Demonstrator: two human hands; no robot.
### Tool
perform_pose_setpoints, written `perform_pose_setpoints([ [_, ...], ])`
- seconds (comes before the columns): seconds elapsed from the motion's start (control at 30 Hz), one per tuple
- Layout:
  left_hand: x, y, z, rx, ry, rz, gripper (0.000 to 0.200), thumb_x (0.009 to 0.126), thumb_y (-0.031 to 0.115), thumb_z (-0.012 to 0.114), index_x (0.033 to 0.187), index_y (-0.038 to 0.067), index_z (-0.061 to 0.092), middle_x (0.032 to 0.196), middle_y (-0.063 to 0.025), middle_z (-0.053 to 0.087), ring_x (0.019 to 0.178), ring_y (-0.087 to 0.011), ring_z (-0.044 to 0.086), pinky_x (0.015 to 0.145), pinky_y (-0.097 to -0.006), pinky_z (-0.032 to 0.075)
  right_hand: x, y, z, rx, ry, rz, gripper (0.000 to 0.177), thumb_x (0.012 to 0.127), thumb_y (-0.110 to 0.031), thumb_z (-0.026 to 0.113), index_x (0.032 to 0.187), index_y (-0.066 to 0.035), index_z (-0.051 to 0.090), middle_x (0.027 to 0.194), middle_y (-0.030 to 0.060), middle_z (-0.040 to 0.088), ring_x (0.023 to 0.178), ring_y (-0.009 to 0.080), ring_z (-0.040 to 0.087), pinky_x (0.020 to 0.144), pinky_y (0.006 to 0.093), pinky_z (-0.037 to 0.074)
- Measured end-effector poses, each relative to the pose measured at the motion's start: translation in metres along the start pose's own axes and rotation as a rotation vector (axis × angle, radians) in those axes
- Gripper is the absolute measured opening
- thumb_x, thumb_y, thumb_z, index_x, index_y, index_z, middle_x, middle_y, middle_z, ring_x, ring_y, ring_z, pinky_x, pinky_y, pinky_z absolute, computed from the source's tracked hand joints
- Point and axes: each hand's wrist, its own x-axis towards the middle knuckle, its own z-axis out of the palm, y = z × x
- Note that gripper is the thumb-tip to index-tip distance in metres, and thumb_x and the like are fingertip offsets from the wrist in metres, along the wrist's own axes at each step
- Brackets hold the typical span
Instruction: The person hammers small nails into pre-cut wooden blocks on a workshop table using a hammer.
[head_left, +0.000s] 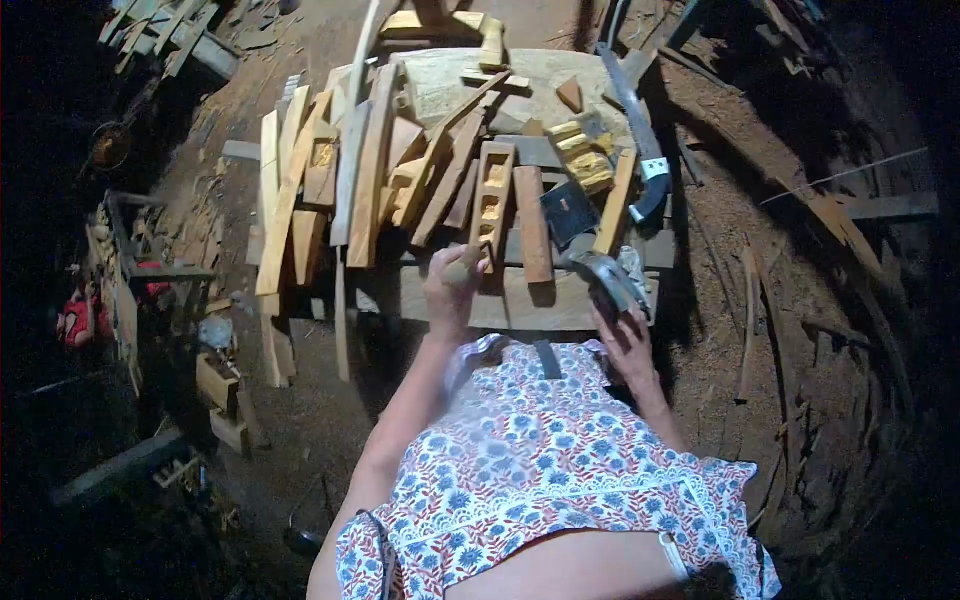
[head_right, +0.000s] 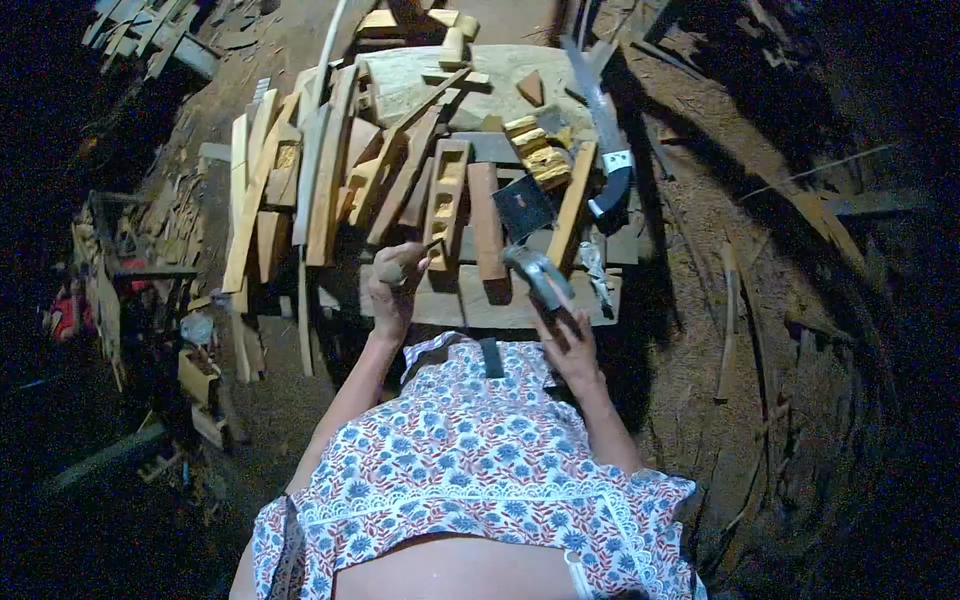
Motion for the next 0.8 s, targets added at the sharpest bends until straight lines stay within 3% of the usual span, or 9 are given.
perform_pose_setpoints([
  [0.07,-0.001,0.01,0.008,-0.395,0.038,-0.237,0.024,0.071,0.002,0.068,0.091,0.003,0.055,0.088,-0.0058,0.058,0.081,-0.0144,0.056,0.071,-0.0258,0.046,0.001,-0.007,-0.008,0.149,-0.009,0.138,0.04,0.073,-0.005,0.06,0.112,-0.011,0.053,0.107,0.0157,0.05,0.102,0.0305,0.048,0.079,0.0416,0.042],
  [0.1,0.004,0.022,0.003,0.045,-0.054,-0.034,0.022,0.073,0.006,0.067,0.091,0.002,0.055,0.088,-0.0067,0.056,0.082,-0.0159,0.055,0.071,-0.0265,0.045,0.011,-0.007,-0.023,-0.152,-0.04,-0.146,0.044,0.071,-0.005,0.062,0.113,-0.007,0.049,0.107,0.0154,0.05,0.1,0.0313,0.048,0.079,0.0393,0.043],
  [0.17,0.006,0.027,0.005,0.073,-0.097,-0.022,0.022,0.073,0.007,0.067,0.09,0.002,0.054,0.086,-0.0075,0.055,0.081,-0.0173,0.054,0.07,-0.0281,0.045,0.03,-0.022,-0.036,-0.498,-0.038,-0.308,0.042,0.071,-0.005,0.061,0.111,-0.006,0.049,0.105,0.0153,0.051,0.099,0.0298,0.05,0.083,0.038,0.042],
  [0.2,0.006,0.025,0.008,0.104,-0.105,0.056,0.022,0.072,0.005,0.066,0.09,0.002,0.054,0.084,-0.0081,0.055,0.08,-0.0188,0.054,0.069,-0.0287,0.045,0.053,-0.028,-0.043,0.043,-0.154,0.051,0.035,0.074,-0.006,0.057,0.108,-0.005,0.05,0.105,0.0167,0.051,0.096,0.0312,0.051,0.083,0.0365,0.044],
  [0.3,0.003,0.017,0.018,0.141,-0.11,0.16,0.032,0.071,0.01,0.067,0.094,0.004,0.046,0.085,-0.0147,0.052,0.075,-0.0308,0.054,0.066,-0.0385,0.045,0.096,-0.048,-0.066,0.527,-0.191,0.267,0.023,0.077,-0.008,0.059,0.1,-0.007,0.056,0.104,0.0114,0.054,0.086,0.0258,0.057,0.07,0.0345,0.047],
  [0.37,0.008,0.038,0.017,0.041,-0.183,-0.083,0.03,0.073,0.01,0.066,0.094,0.004,0.045,0.088,-0.0147,0.051,0.076,-0.0317,0.053,0.065,-0.0379,0.045,0.111,-0.057,-0.064,0.412,-0.05,0.046,0.022,0.078,-0.009,0.059,0.098,-0.003,0.054,0.095,0.012,0.055,0.074,0.0283,0.059,0.062,0.0334,0.048],
  [0.47,0.012,0.036,0.013,0.124,-0.182,0.044,0.032,0.069,0.0,0.061,0.097,0.005,0.046,0.09,-0.0145,0.05,0.078,-0.0312,0.053,0.065,-0.037,0.045,0.116,-0.068,-0.054,0.668,-0.228,0.265,0.029,0.079,-0.014,0.056,0.106,-0.006,0.048,0.076,0.0173,0.059,0.073,0.0358,0.06,0.061,0.0387,0.048],
  [0.53,0.007,0.034,0.012,0.021,-0.184,-0.057,0.035,0.062,-0.008,0.056,0.095,0.002,0.049,0.085,-0.0145,0.051,0.079,-0.0302,0.052,0.07,-0.0349,0.042,0.122,-0.076,-0.056,0.666,-0.258,0.274,0.029,0.079,-0.014,0.057,0.105,-0.005,0.048,0.075,0.0174,0.058,0.072,0.0361,0.059,0.06,0.0387,0.048],
  [0.8,0.009,0.038,0.015,0.08,-0.107,-0.011,0.033,0.067,-0.001,0.064,0.096,0.001,0.048,0.085,-0.0146,0.051,0.079,-0.0297,0.052,0.069,-0.0352,0.041,0.126,-0.072,-0.049,0.699,-0.306,0.137,0.031,0.076,-0.012,0.058,0.103,-0.007,0.044,0.072,0.0169,0.057,0.07,0.0333,0.06,0.054,0.0388,0.048],
])
